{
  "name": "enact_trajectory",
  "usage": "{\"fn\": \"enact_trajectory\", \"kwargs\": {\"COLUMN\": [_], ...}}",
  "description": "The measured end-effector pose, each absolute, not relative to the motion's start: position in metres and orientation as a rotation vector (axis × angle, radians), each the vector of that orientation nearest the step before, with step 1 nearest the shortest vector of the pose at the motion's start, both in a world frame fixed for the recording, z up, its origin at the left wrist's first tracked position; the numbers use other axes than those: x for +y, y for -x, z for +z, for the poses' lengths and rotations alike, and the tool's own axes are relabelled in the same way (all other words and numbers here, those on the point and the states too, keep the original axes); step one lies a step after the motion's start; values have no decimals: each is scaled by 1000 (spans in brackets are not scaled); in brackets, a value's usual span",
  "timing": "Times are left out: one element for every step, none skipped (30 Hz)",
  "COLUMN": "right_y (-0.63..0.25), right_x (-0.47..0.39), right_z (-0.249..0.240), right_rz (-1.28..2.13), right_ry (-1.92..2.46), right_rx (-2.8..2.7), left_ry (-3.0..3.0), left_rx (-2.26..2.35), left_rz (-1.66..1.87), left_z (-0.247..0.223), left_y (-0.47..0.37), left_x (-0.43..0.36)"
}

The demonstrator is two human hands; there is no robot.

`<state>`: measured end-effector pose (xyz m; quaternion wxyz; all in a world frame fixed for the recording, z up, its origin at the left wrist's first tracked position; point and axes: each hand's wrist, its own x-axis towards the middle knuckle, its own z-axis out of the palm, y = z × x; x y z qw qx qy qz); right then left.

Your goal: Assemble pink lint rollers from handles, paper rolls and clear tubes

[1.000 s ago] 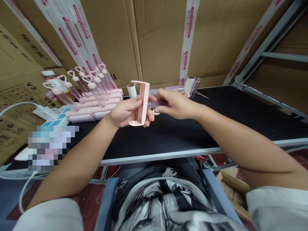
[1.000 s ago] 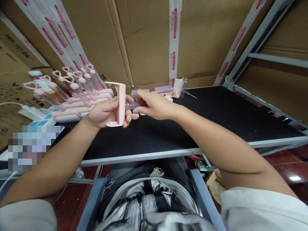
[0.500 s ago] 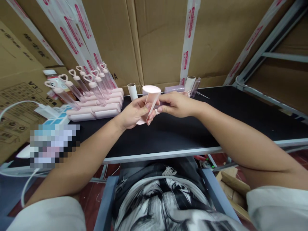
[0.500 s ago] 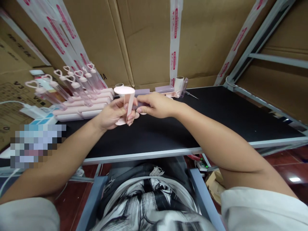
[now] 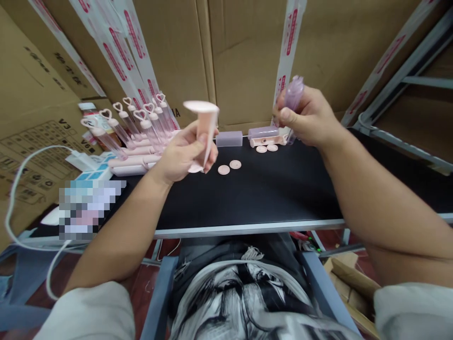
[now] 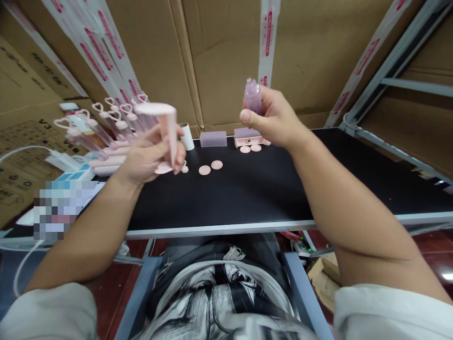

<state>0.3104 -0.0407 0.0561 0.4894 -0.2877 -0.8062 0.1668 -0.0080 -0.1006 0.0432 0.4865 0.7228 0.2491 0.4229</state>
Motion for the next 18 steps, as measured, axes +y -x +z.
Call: {"fn": "enact_trajectory", "kwargs": {"right_y": [-304,-296,-287,-278,-270,-264,-260,-257,-257,-257,-258,-260,-261,-262,-264,-265,-266,-266], "right_x": [-45,-51,-58,-65,-72,-77,-80,-82,-82,-80,-79,-76,-73,-71,-68,-66,-64,-63], "right_z": [55,53,51,49,48,46,44,43,42,41,40,39,39,38,38,38,37,37], "right_rz": [488,565,603,611,623,633,650,670,684,688,683,669,651,632,617,611,613,623], "right_ry": [617,545,521,519,540,570,600,627,649,668,687,706,728,748,766,782,795,807], "right_rx": [-1939,-1966,-2035,-2107,-2172,-2225,-2253,-2261,-2251,-2228,-2194,-2153,-2114,-2075,-2041,-2015,-1998,-1989], "left_ry": [-1830,-1906,-1983,-2072,-2168,-2257,-2334,-2396,-2441,-2471,-2489,-2488,-2459,-2392,-2291,-2177,-2073,-1989], "left_rx": [719,829,923,1006,1083,1159,1237,1319,1406,1502,1615,1757,1924,2105,2283,2423,2503,2553], "left_rz": [1025,997,973,958,958,962,957,941,913,882,847,812,773,722,659,566,481,437], "left_z": [40,35,30,26,23,21,22,24,27,29,32,33,32,30,26,22,17,12], "left_y": [3,-3,-9,-15,-19,-22,-23,-23,-22,-20,-16,-11,-5,4,14,26,40,54], "left_x": [-98,-96,-95,-95,-97,-100,-105,-110,-117,-123,-130,-135,-139,-142,-144,-144,-143,-141]}}
